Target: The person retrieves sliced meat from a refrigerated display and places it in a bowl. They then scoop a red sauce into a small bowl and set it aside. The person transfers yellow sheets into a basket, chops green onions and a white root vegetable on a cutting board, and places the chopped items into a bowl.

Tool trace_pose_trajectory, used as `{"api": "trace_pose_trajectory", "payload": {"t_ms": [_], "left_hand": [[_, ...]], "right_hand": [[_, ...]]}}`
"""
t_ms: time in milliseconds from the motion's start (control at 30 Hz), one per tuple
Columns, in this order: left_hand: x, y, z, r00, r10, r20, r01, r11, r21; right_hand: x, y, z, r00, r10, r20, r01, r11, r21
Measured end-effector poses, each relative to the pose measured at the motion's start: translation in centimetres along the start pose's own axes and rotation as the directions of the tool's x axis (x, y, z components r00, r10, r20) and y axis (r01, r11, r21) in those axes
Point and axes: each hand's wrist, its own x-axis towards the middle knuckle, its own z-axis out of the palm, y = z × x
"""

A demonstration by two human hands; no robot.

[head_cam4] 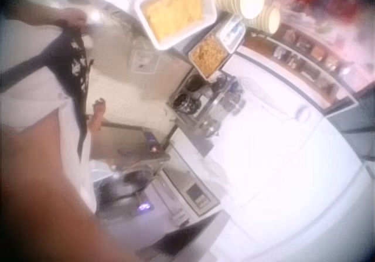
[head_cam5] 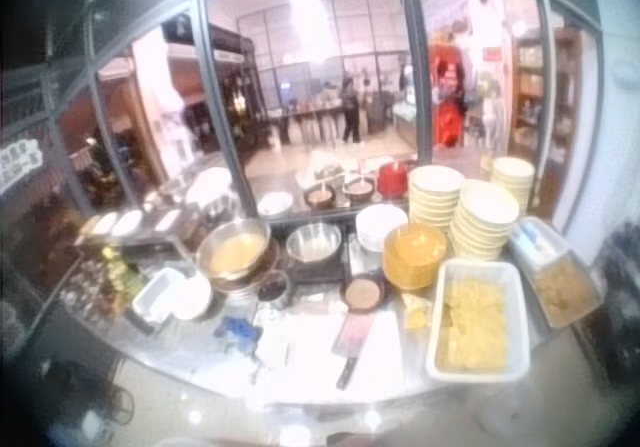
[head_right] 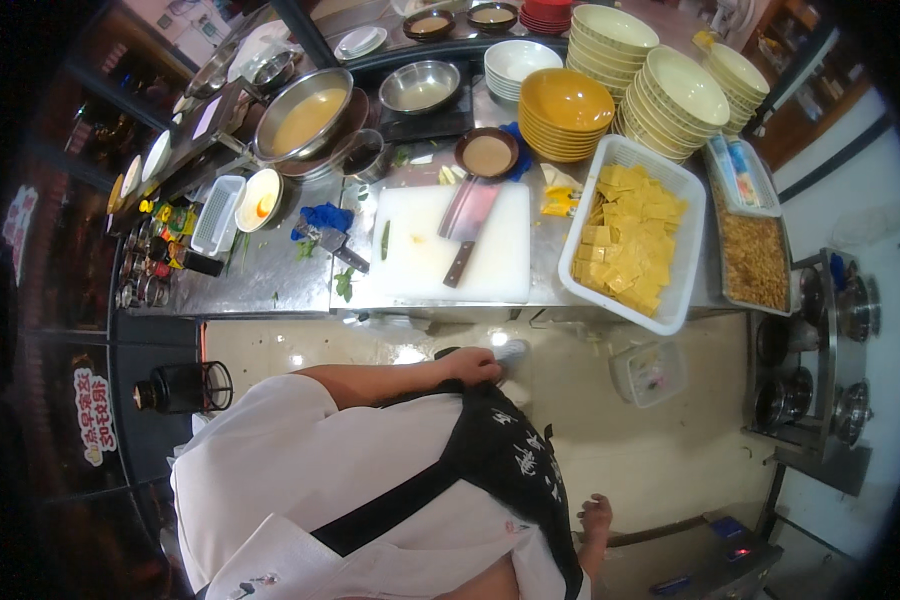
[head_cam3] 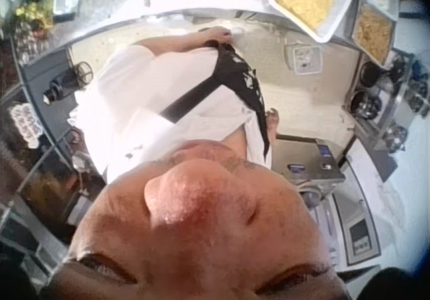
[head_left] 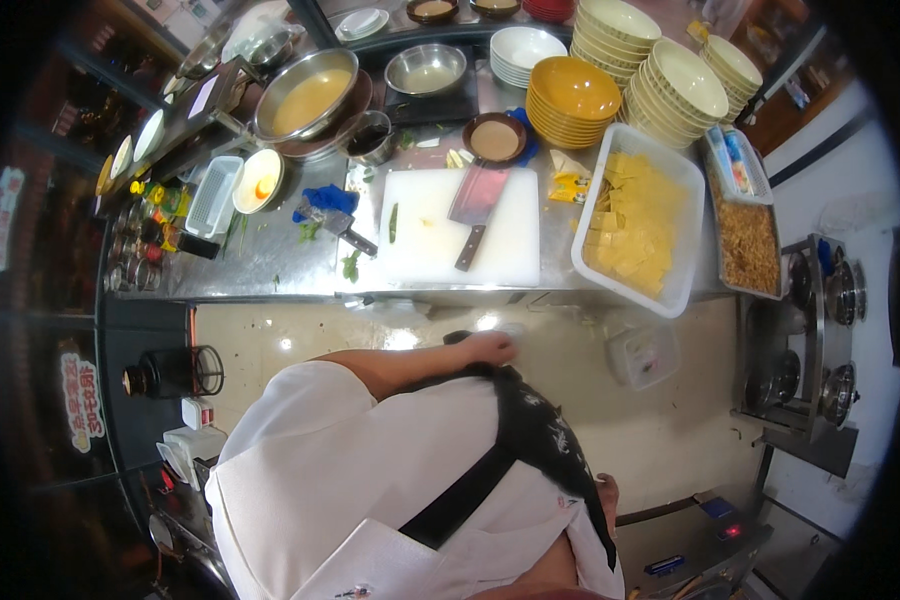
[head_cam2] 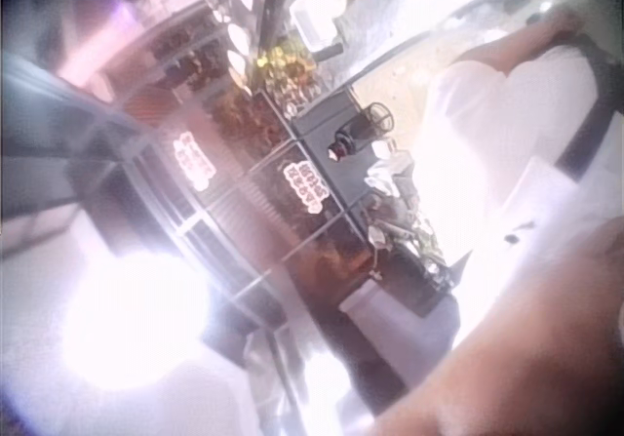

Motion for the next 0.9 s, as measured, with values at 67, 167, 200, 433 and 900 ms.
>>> {"api": "trace_pose_trajectory", "payload": {"t_ms": [67, 167, 200, 433, 900], "left_hand": [[0.7, 0.5, -0.7, 0.999, -0.026, 0.041, 0.027, 0.999, -0.035], [3.0, 1.4, -2.1, 0.997, 0.066, 0.048, -0.066, 0.998, 0.003], [4.4, 2.0, -2.5, 0.998, 0.037, 0.051, -0.038, 0.999, 0.024], [14.8, 6.0, -4.5, 0.988, 0.068, -0.138, -0.063, 0.997, 0.04], [12.0, 9.2, -1.8, 0.99, 0.123, -0.07, -0.129, 0.988, -0.082]], "right_hand": [[1.7, 2.1, -0.2, 0.998, 0.029, 0.054, -0.031, 0.999, 0.035], [3.0, 5.3, -0.8, 0.927, -0.365, 0.087, 0.374, 0.876, -0.306], [3.4, 5.8, -1.0, 0.883, -0.459, 0.101, 0.461, 0.805, -0.373], [5.6, -1.6, -3.8, 0.996, -0.082, 0.04, 0.09, 0.956, -0.281], [11.1, -12.0, -3.6, 0.984, -0.127, 0.128, 0.167, 0.904, -0.392]]}}
